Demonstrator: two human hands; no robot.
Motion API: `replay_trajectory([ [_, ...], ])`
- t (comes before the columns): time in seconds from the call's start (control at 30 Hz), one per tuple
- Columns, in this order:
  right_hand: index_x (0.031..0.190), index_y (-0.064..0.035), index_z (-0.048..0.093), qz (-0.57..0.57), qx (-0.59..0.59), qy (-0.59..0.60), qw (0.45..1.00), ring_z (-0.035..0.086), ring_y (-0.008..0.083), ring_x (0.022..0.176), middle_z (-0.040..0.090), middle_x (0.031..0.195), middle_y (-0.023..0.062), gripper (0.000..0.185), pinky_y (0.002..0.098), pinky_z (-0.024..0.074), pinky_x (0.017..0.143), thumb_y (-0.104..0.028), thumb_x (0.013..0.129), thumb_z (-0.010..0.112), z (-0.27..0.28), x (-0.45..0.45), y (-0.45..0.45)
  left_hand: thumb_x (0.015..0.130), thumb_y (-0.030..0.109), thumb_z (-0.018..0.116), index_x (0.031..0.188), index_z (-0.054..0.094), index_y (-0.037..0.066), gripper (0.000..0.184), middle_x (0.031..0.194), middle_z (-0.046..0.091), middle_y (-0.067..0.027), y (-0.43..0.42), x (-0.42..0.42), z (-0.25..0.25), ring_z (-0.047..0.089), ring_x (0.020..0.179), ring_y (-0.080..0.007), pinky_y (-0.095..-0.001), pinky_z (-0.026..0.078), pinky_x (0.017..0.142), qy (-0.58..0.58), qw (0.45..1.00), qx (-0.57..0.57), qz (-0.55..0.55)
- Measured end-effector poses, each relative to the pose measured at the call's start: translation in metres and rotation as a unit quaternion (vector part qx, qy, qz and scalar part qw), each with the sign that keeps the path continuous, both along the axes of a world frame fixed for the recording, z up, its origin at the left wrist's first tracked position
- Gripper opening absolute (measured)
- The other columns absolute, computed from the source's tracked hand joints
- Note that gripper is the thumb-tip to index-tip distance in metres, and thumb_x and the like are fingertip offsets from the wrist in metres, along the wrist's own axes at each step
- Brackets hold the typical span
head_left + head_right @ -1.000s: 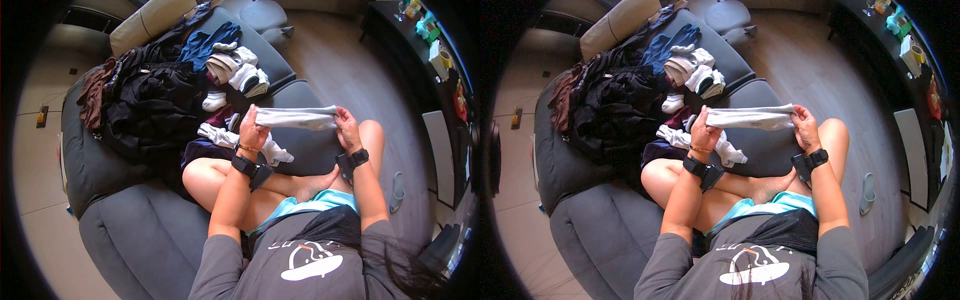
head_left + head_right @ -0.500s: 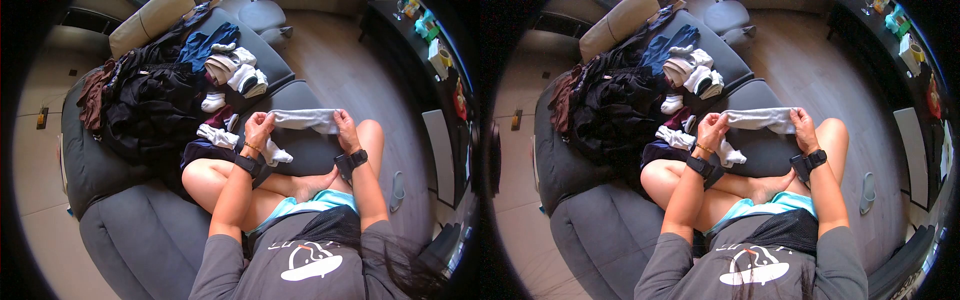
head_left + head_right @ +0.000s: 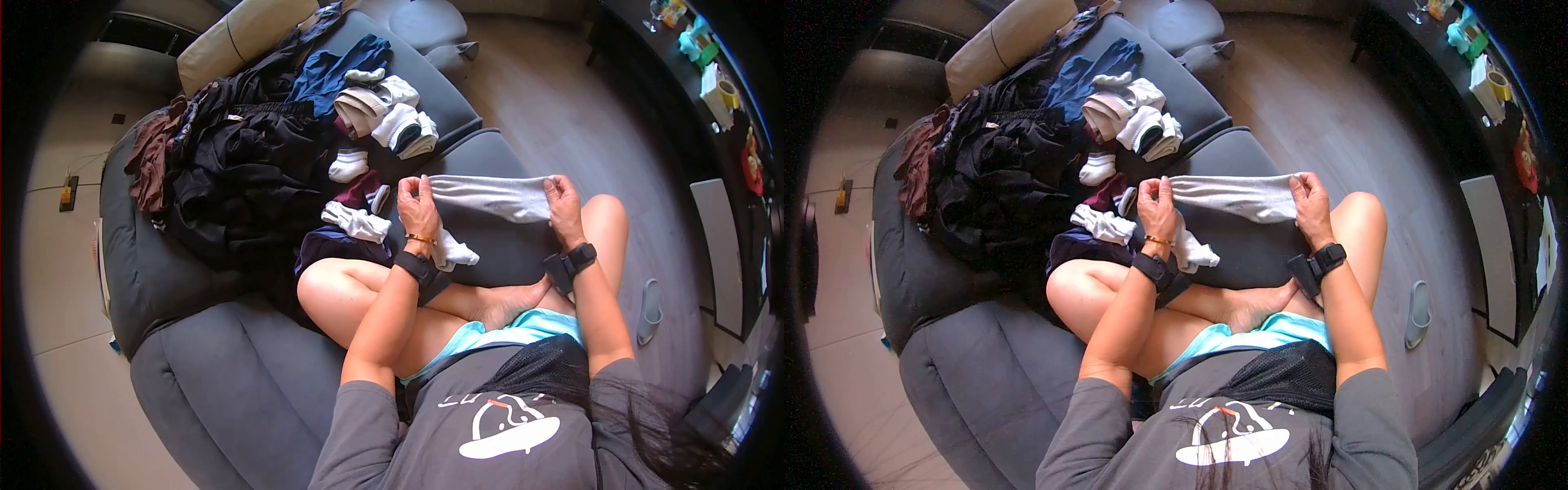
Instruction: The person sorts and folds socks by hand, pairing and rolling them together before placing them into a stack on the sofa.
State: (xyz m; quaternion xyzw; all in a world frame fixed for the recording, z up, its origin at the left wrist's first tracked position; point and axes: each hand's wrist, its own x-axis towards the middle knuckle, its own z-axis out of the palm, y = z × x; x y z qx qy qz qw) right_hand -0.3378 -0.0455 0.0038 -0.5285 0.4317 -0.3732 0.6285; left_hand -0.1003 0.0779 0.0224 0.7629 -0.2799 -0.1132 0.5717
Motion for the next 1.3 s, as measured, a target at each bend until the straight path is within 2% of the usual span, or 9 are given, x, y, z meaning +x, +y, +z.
replay_trajectory([
  [0.17,0.095,-0.0008,0.056,0.010,0.006,0.034,0.999,0.046,0.0040,0.071,0.054,0.078,-0.0034,0.020,0.0197,0.0404,0.064,-0.021,0.092,0.058,-0.002,-0.001,-0.001,0.093,0.023,0.057,0.084,0.053,0.006,0.019,0.071,0.049,0.0036,0.001,0.003,-0.008,0.041,0.063,-0.0039,-0.0194,0.038,0.057,0.137,0.989,-0.052,-0.017],
  [0.5,0.095,-0.0001,0.056,0.007,-0.039,-0.009,0.999,0.048,0.0045,0.074,0.056,0.081,-0.0024,0.020,0.0199,0.0416,0.067,-0.019,0.091,0.060,-0.022,-0.002,-0.006,0.094,0.024,0.056,0.088,0.053,0.007,0.019,0.073,0.052,0.0040,0.000,0.007,-0.017,0.045,0.061,-0.0034,-0.0189,0.039,0.054,0.122,0.987,-0.064,-0.081],
  [0.67,0.096,-0.0001,0.056,0.009,-0.051,0.010,0.999,0.049,0.0052,0.074,0.057,0.081,-0.0019,0.020,0.0208,0.0424,0.068,-0.019,0.090,0.061,-0.015,0.001,-0.003,0.093,0.027,0.056,0.090,0.053,0.006,0.021,0.076,0.056,0.0022,-0.002,0.007,-0.023,0.050,0.067,-0.0037,-0.0200,0.044,0.059,0.264,0.952,-0.129,-0.088],
  [0.73,0.097,0.0003,0.056,0.007,-0.084,0.014,0.996,0.050,0.0064,0.074,0.057,0.081,-0.0008,0.023,0.0210,0.0427,0.069,-0.020,0.088,0.063,-0.009,0.001,-0.002,0.092,0.025,0.057,0.088,0.053,0.005,0.021,0.077,0.059,-0.0036,-0.001,0.010,-0.019,0.055,0.065,-0.0129,-0.0253,0.045,0.061,0.205,0.969,-0.106,-0.087],
  [0.8,0.097,0.0007,0.056,0.032,-0.083,0.085,0.992,0.052,0.0082,0.074,0.058,0.081,0.0015,0.024,0.0225,0.0436,0.069,-0.020,0.087,0.064,-0.015,-0.001,-0.004,0.089,0.019,0.059,0.086,0.053,0.003,0.017,0.076,0.059,-0.0112,0.003,0.007,-0.015,0.057,0.066,-0.0266,-0.0339,0.045,0.063,-0.155,0.981,0.104,-0.060],
  [0.83,0.098,0.0010,0.056,0.055,-0.082,0.155,0.983,0.053,0.0101,0.074,0.060,0.081,0.0038,0.026,0.0240,0.0444,0.070,-0.020,0.086,0.065,-0.017,-0.003,-0.006,0.085,0.016,0.059,0.085,0.053,0.001,0.015,0.077,0.057,-0.0169,0.003,0.004,-0.014,0.055,0.073,-0.0359,-0.0411,0.044,0.067,-0.185,0.972,0.127,-0.069],
  [1.07,0.097,0.0010,0.058,-0.094,-0.296,0.255,0.916,0.058,0.0186,0.073,0.063,0.084,0.0116,0.020,0.0323,0.0479,0.068,-0.015,0.086,0.062,0.030,0.003,0.013,0.081,0.023,0.065,0.099,0.056,0.003,0.028,0.095,0.057,-0.0182,0.026,0.025,0.017,0.055,0.092,-0.0360,-0.0432,0.045,0.081,-0.249,0.926,0.270,-0.085],
  [1.17,0.098,-0.0004,0.059,0.041,-0.156,0.158,0.974,0.060,0.0238,0.077,0.062,0.087,0.0131,0.017,0.0335,0.0484,0.069,-0.012,0.086,0.060,0.072,0.011,0.030,0.074,0.036,0.073,0.109,0.054,0.001,0.053,0.108,0.059,-0.0229,0.039,0.041,0.044,0.057,0.103,-0.0367,-0.0440,0.046,0.086,-0.127,0.880,0.431,-0.155],
  [1.3,0.094,-0.0012,0.060,0.162,-0.285,0.151,0.933,0.061,0.0262,0.077,0.061,0.086,0.0144,0.013,0.0333,0.0482,0.069,-0.007,0.082,0.060,0.088,0.030,0.065,0.073,0.032,0.072,0.107,0.058,0.000,0.049,0.102,0.063,-0.0227,0.041,0.038,0.042,0.061,0.096,-0.0373,-0.0436,0.048,0.083,-0.100,0.856,0.468,-0.195],
])
